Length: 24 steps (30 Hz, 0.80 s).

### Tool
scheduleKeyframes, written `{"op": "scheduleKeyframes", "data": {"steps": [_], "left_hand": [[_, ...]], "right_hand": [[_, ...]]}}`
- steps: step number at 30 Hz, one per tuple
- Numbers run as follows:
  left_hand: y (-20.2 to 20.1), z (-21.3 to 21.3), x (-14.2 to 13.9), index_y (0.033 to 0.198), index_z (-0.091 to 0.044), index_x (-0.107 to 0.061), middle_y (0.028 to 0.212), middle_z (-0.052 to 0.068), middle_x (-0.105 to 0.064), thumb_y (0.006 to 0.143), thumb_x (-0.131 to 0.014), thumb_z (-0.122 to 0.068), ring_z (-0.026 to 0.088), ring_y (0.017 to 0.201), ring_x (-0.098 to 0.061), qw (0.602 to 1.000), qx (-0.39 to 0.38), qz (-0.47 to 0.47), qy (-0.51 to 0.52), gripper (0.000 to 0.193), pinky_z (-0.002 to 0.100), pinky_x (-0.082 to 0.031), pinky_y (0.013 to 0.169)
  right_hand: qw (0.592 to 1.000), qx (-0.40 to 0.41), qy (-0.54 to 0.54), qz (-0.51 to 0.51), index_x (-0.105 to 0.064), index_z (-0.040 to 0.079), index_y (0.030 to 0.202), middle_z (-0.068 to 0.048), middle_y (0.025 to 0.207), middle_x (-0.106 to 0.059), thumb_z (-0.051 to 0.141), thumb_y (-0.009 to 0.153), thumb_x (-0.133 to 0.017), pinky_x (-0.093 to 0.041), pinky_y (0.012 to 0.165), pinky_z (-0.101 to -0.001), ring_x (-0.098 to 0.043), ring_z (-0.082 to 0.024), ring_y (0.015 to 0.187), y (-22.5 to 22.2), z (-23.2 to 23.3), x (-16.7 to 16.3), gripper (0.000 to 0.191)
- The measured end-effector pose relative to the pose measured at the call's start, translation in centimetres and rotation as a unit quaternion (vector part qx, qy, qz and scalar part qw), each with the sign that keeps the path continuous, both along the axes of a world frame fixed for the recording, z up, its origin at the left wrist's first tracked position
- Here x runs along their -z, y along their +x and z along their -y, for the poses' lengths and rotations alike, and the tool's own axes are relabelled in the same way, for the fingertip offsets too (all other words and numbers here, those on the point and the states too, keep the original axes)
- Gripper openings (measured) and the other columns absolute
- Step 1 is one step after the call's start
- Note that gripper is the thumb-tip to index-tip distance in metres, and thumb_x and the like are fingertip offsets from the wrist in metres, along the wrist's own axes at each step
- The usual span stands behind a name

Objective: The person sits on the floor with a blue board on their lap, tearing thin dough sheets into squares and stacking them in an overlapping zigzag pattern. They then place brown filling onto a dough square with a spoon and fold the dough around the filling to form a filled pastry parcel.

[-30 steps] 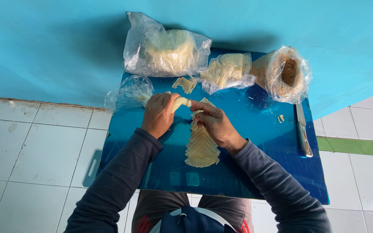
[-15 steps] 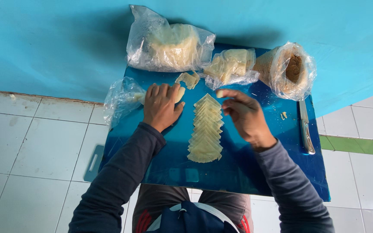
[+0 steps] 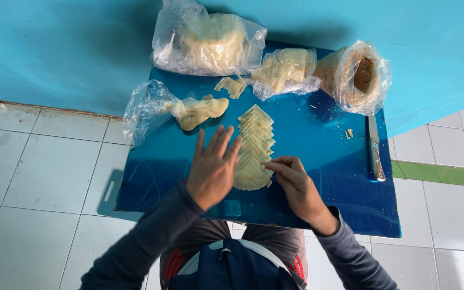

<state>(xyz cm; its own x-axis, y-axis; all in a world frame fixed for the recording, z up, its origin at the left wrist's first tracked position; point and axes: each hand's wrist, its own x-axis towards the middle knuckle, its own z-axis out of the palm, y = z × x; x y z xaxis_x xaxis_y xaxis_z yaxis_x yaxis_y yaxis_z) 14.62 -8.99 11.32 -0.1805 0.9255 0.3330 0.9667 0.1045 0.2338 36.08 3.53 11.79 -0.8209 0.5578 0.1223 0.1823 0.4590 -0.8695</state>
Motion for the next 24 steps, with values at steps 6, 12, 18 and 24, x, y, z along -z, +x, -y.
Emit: {"op": "scheduleKeyframes", "data": {"steps": [6, 12, 18, 24], "left_hand": [[3.6, 0.9, 2.3, 0.150, 0.000, -0.045, 0.160, 0.022, -0.039, 0.103, -0.051, -0.024, 0.038, 0.151, -0.032, 0.999, -0.032, 0.016, -0.017, 0.053, 0.067, -0.017, 0.121], [3.0, -0.3, 4.3, 0.152, -0.003, -0.041, 0.162, 0.019, -0.035, 0.103, -0.050, -0.029, 0.036, 0.152, -0.028, 0.999, -0.035, 0.015, -0.032, 0.056, 0.068, -0.013, 0.120], [2.4, -0.4, 5.1, 0.154, -0.006, -0.037, 0.163, 0.013, -0.034, 0.104, -0.047, -0.032, 0.032, 0.152, -0.028, 0.996, -0.045, 0.028, -0.065, 0.058, 0.068, -0.013, 0.120], [1.4, -0.7, 5.6, 0.155, -0.008, -0.036, 0.164, 0.009, -0.035, 0.105, -0.044, -0.035, 0.028, 0.151, -0.030, 0.997, -0.049, 0.019, -0.061, 0.058, 0.067, -0.013, 0.121]], "right_hand": [[0.992, 0.043, 0.118, 0.022, -0.069, 0.013, 0.134, -0.014, 0.133, -0.059, -0.006, 0.092, -0.057, -0.046, 0.101, -0.0393, -0.055, -0.029, 0.118, -0.6, 1.2, 1.0, 0.048], [0.975, 0.048, 0.202, 0.071, -0.070, 0.020, 0.133, -0.011, 0.139, -0.056, -0.002, 0.091, -0.060, -0.038, 0.103, -0.0416, -0.050, -0.031, 0.124, -2.1, 1.6, 1.8, 0.048], [0.931, 0.027, 0.329, 0.155, -0.066, 0.023, 0.138, -0.010, 0.147, -0.049, -0.003, 0.082, -0.061, -0.032, 0.107, -0.0480, -0.043, -0.035, 0.132, -3.2, 1.7, 2.2, 0.062], [0.838, 0.021, 0.507, 0.200, -0.056, 0.031, 0.146, -0.008, 0.149, -0.046, 0.010, 0.088, -0.065, -0.028, 0.106, -0.0569, -0.041, -0.036, 0.134, -3.8, 1.1, 2.6, 0.062]]}}
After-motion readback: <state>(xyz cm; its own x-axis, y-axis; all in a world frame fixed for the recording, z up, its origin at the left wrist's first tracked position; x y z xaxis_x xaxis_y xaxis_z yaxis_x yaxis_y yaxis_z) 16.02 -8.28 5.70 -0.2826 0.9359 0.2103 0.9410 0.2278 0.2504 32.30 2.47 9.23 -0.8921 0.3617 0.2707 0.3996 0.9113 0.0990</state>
